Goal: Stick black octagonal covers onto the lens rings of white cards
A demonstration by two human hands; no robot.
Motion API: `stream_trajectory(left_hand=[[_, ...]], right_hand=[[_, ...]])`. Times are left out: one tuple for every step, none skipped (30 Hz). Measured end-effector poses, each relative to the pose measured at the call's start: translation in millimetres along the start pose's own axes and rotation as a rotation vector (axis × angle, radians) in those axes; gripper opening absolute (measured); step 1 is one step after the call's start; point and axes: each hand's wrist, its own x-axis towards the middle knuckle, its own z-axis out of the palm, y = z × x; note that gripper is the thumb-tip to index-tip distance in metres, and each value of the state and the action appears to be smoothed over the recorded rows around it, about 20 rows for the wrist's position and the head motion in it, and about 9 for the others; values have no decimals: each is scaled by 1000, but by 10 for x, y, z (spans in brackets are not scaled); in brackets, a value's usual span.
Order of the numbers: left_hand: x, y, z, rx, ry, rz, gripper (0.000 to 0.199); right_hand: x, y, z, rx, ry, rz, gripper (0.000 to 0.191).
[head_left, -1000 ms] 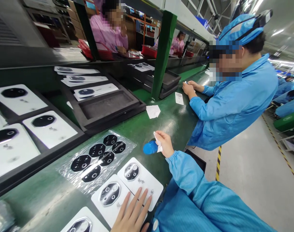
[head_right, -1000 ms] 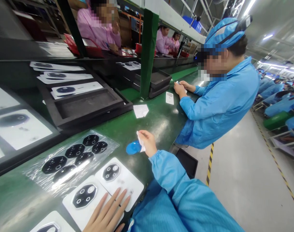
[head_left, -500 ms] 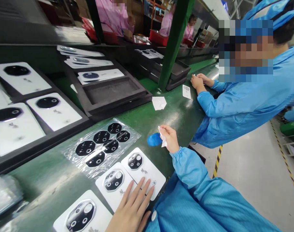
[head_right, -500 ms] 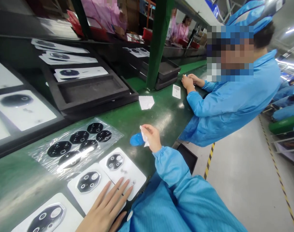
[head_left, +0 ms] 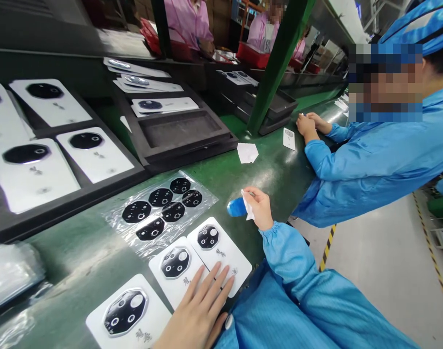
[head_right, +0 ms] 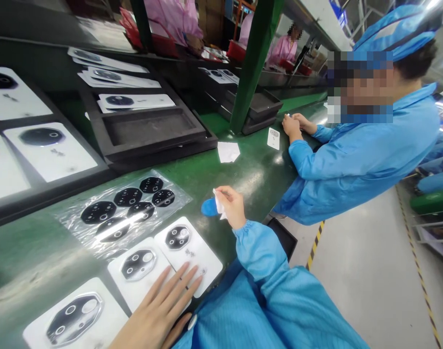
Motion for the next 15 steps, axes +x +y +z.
stream_trajectory(left_hand=[[-3,-2,2,2,2,-1,36],[-7,-5,7,6,0,0,36],[-11,-8,14,9,-2,3,36],[-16,-11,23,12,-5,6,36],[-22,-13,32,14,-9,9,36],[-29,-14,41,13,-12,10,36],[-36,-14,50,10,-15,10,37],[-43,-13,57,6,-15,7,37],[-49,-11,61,1,-12,5,37],[-54,-9,63,-3,-11,5,37],[-56,-8,63,-8,-12,6,37],[-56,-8,60,-12,-14,7,37],[-54,-9,55,-16,-14,8,37],[-51,-11,50,-19,-18,7,37],[-47,-14,45,-21,-25,5,37]], right_hand=[[0,1,0,-2,1,-2,34],[1,1,0,-2,2,-6,34],[1,0,-1,-2,3,-9,34],[0,-1,-2,-1,4,-12,34],[-1,-4,-4,0,5,-15,34],[-3,-6,-5,1,7,-18,33],[-5,-9,-7,1,10,-19,33],[-8,-12,-8,1,12,-19,33],[-12,-14,-9,1,14,-19,33],[-15,-15,-9,2,15,-18,32],[-17,-16,-10,2,16,-17,32],[-20,-16,-11,4,16,-17,32],[-21,-15,-12,6,15,-17,32],[-23,-15,-12,7,14,-17,32],[-24,-16,-13,9,13,-16,32]])
